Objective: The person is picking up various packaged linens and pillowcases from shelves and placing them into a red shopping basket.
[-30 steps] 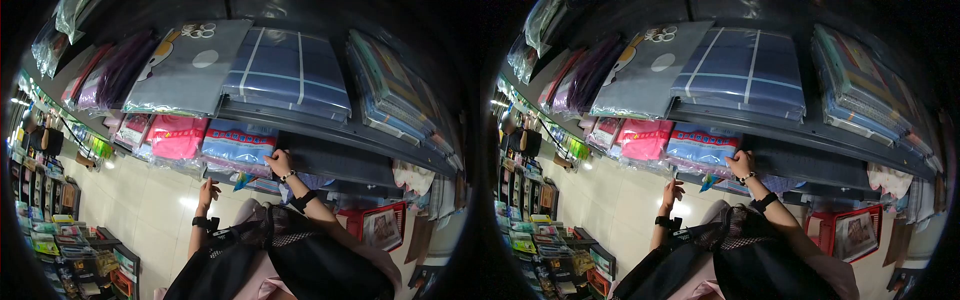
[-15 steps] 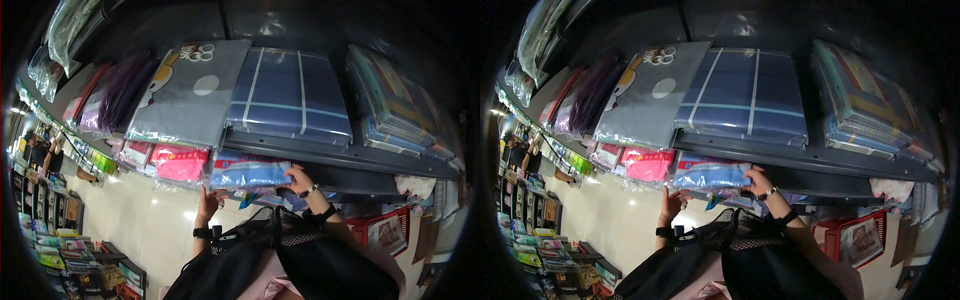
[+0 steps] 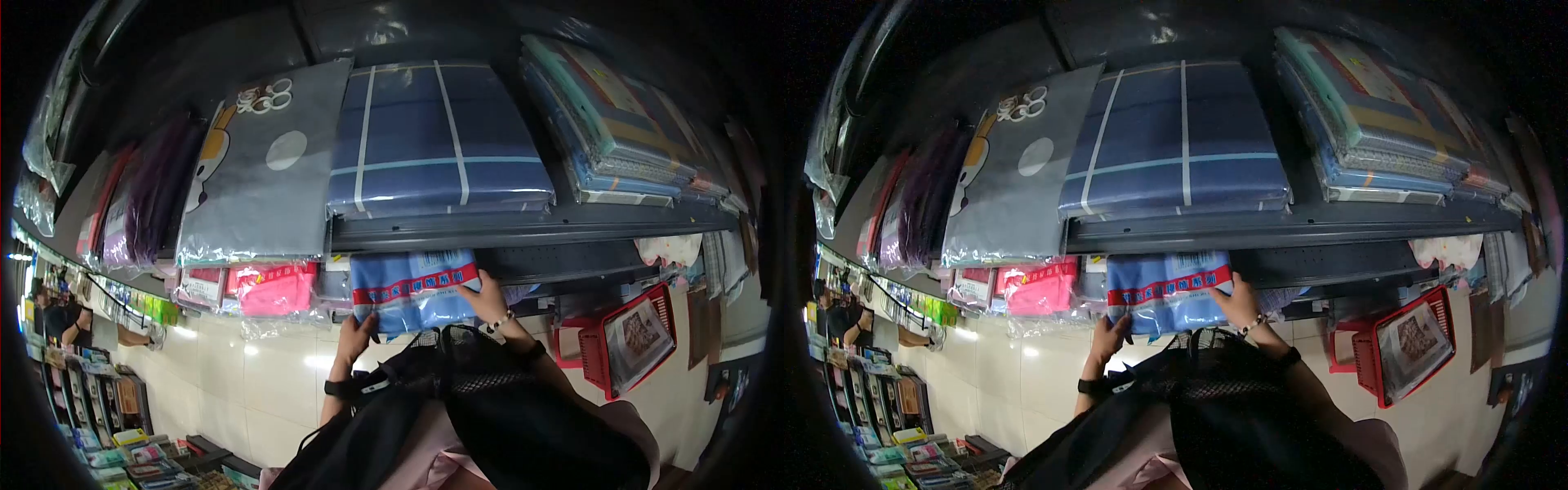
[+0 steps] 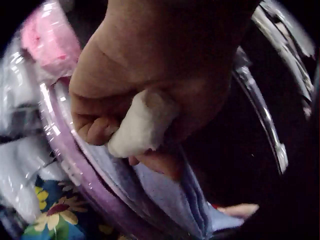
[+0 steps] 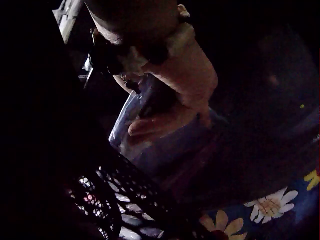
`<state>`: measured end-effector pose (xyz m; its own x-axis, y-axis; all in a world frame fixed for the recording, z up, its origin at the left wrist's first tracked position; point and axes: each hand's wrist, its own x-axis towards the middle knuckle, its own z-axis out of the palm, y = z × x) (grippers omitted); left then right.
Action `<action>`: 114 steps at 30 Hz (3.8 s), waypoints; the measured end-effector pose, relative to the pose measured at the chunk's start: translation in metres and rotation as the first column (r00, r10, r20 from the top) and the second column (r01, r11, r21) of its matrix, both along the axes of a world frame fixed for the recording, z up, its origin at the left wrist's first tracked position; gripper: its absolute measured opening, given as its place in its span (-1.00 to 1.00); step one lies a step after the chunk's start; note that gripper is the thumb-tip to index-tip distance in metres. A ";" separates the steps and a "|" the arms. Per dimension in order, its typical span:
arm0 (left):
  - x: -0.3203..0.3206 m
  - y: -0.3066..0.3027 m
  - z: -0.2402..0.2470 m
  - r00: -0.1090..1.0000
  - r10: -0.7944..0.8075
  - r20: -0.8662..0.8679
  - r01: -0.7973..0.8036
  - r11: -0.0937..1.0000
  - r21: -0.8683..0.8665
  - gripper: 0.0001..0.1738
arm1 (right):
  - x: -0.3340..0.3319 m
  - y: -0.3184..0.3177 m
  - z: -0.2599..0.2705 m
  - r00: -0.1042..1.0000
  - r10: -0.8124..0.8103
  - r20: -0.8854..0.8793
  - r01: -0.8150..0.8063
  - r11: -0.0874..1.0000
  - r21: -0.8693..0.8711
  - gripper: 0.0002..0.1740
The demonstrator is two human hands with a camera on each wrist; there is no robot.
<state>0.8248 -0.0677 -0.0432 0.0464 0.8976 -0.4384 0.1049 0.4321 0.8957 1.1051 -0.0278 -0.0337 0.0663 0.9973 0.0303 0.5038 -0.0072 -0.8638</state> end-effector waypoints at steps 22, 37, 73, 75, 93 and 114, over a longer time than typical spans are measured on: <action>-0.017 -0.049 0.062 0.709 0.075 -0.701 0.525 0.608 0.596 -0.86 | -0.045 -0.093 0.088 0.997 0.017 0.076 -0.031 0.981 0.189 -0.72; -0.024 -0.056 0.050 0.766 -0.066 -0.639 0.592 0.459 0.663 -0.86 | -0.071 -0.152 0.089 0.971 -0.228 0.070 0.200 0.937 0.285 -0.78; 0.468 -0.133 0.053 0.261 -0.627 -0.734 0.675 -0.425 0.603 -0.67 | 0.233 -0.418 0.065 0.209 -0.972 -0.106 0.973 0.195 0.123 -0.74; 0.486 -0.138 0.059 0.213 -0.655 -0.725 0.648 -0.460 0.606 -0.69 | 0.237 -0.423 0.059 0.166 -0.980 -0.107 0.985 0.159 0.073 -0.75; 0.690 -0.077 0.044 0.128 -0.694 -0.709 0.631 -0.494 0.598 -0.73 | 0.428 -0.370 0.069 0.164 -0.985 -0.058 0.986 0.164 0.009 -0.76; 0.862 0.000 -0.100 -0.636 -0.616 -0.465 0.743 -0.325 -0.586 -0.28 | 0.593 -0.316 -0.116 0.244 -0.947 0.209 0.912 0.150 -0.381 -0.43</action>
